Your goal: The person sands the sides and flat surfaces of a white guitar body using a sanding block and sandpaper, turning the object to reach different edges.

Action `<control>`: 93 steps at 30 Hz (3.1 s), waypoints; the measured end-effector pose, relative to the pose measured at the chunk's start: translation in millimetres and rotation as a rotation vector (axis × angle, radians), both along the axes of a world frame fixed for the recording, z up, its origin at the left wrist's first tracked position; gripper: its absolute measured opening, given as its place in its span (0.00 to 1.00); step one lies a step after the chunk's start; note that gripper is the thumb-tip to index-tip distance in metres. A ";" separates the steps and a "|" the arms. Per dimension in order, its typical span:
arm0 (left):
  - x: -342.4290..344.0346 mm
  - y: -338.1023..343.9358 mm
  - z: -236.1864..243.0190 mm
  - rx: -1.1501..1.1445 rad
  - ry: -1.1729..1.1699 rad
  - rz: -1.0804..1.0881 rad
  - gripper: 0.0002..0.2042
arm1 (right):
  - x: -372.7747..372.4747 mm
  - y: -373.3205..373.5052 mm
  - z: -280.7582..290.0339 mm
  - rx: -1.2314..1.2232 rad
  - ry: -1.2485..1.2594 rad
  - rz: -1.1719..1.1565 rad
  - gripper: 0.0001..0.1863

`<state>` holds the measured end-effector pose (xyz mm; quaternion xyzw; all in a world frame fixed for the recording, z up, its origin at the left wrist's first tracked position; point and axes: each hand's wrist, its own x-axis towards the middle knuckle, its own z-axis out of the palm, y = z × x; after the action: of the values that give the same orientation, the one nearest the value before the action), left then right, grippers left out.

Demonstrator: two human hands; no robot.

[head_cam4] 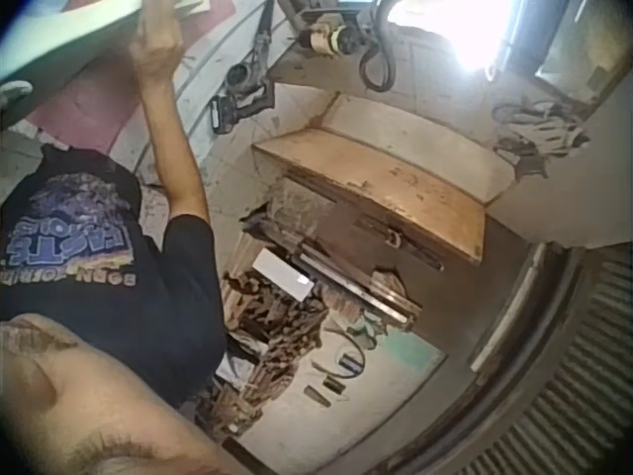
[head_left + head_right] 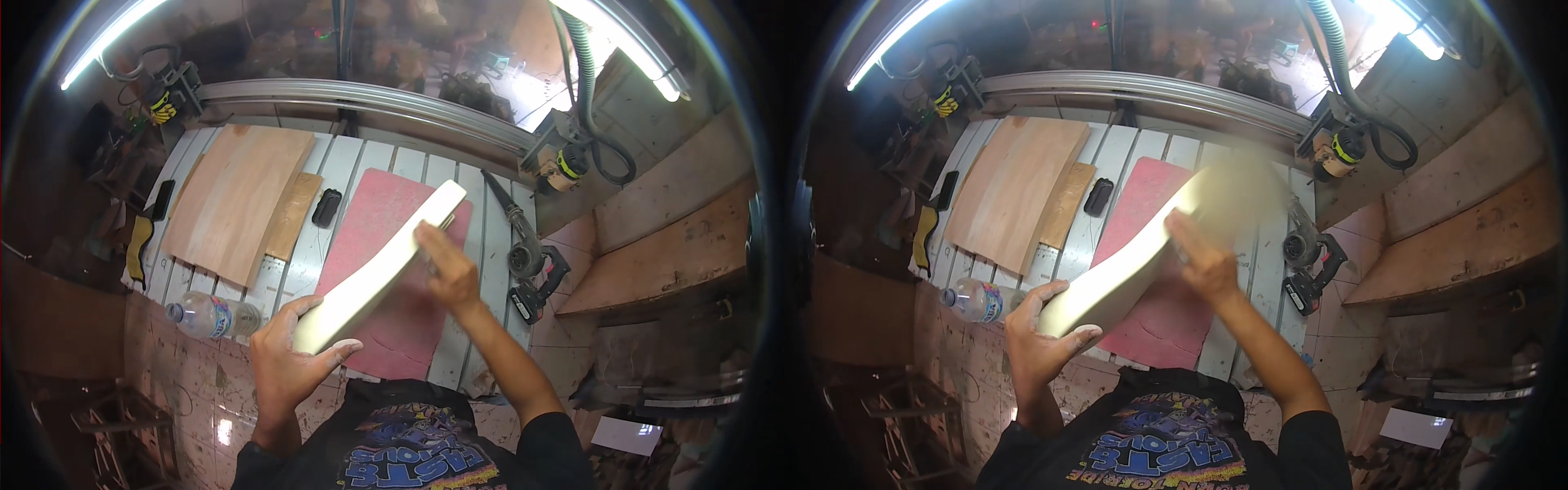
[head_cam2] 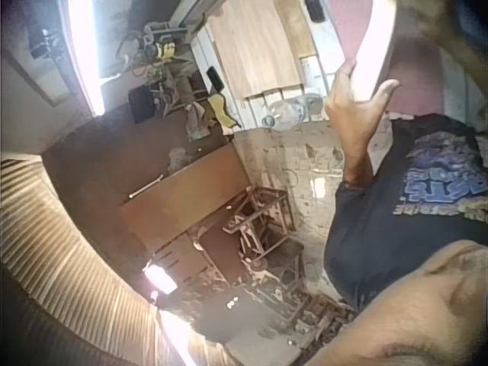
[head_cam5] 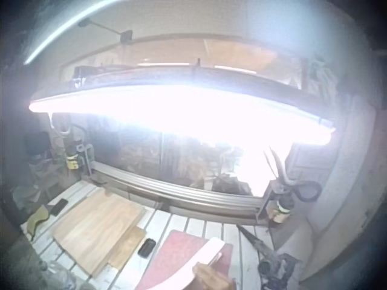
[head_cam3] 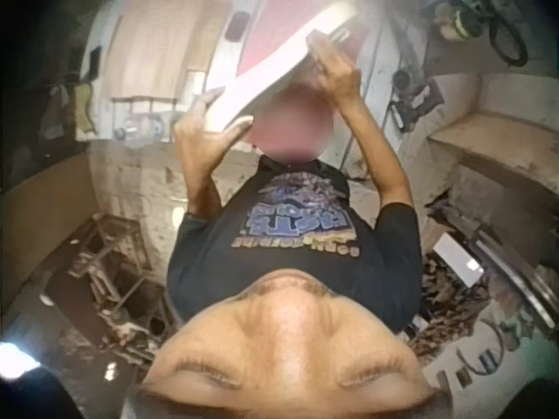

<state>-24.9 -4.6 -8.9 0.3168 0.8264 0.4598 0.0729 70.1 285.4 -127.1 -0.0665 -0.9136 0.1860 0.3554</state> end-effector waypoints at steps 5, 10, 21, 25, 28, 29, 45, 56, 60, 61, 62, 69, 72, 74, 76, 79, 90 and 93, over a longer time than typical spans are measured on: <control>6.4 1.3 -0.7 0.003 0.027 0.009 0.35 | -4.4 17.2 7.1 -0.069 0.023 -0.179 0.36; 3.8 -2.1 -0.4 0.004 0.133 -0.030 0.32 | 6.3 -17.1 2.9 -0.019 -0.090 0.105 0.32; 35.0 -17.7 -12.8 0.067 0.126 -0.273 0.33 | 39.6 -69.1 69.9 -0.506 -0.338 0.443 0.40; 51.5 -18.3 -16.1 0.082 0.060 -0.313 0.41 | 52.6 -46.7 68.7 -0.379 -0.438 0.381 0.36; 60.5 -20.8 -20.7 0.082 0.013 -0.334 0.51 | 55.7 -42.0 75.1 -0.276 -0.491 0.261 0.34; 62.9 -18.4 -24.8 0.116 0.001 -0.322 0.52 | 58.8 -57.7 85.0 -0.345 -0.525 0.416 0.34; 67.1 -24.0 -28.9 0.190 -0.030 -0.307 0.63 | 79.5 -67.4 114.6 -0.302 -0.599 0.586 0.39; 68.8 -23.6 -31.2 0.136 -0.037 -0.444 0.60 | 85.1 -41.3 61.0 -0.209 -0.476 0.301 0.41; 65.7 -19.5 -16.8 0.061 -0.077 -0.472 0.56 | 78.7 49.7 65.1 -0.079 -0.477 -0.216 0.38; 65.8 -18.3 -16.8 0.066 -0.092 -0.464 0.53 | 77.0 52.5 68.2 -0.099 -0.499 -0.218 0.37; 65.8 -17.6 -15.3 0.074 -0.096 -0.453 0.51 | 77.5 47.8 66.2 -0.061 -0.519 -0.144 0.37; 70.0 -15.3 -9.9 0.049 -0.113 -0.403 0.42 | 74.9 37.2 75.2 -0.080 -0.601 -0.052 0.33; 73.5 -14.8 -12.7 0.016 -0.125 -0.452 0.42 | 59.9 49.6 107.3 -0.023 -0.797 -0.146 0.33; 72.0 -17.6 -13.3 0.024 -0.124 -0.444 0.42 | 56.4 6.2 115.8 -0.081 -1.028 -0.050 0.33; 72.3 -19.1 -14.3 0.038 -0.146 -0.430 0.42 | 59.2 -43.6 119.3 -0.227 -0.811 0.308 0.34; 73.7 -20.1 -14.4 0.066 -0.169 -0.430 0.42 | 67.0 46.0 89.9 -0.053 -0.808 0.049 0.33; 46.6 -16.7 -10.3 0.012 -0.097 -0.366 0.47 | 88.2 27.9 56.4 -0.123 -0.471 -0.114 0.42; 43.5 -15.0 -8.0 0.041 -0.113 -0.350 0.46 | 73.6 31.4 42.4 -0.147 -0.430 -0.130 0.41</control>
<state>18.6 -19.6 -16.9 0.4308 0.7438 0.4738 0.1915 143.7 316.8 -84.7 -0.1891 -0.9461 0.2102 0.1579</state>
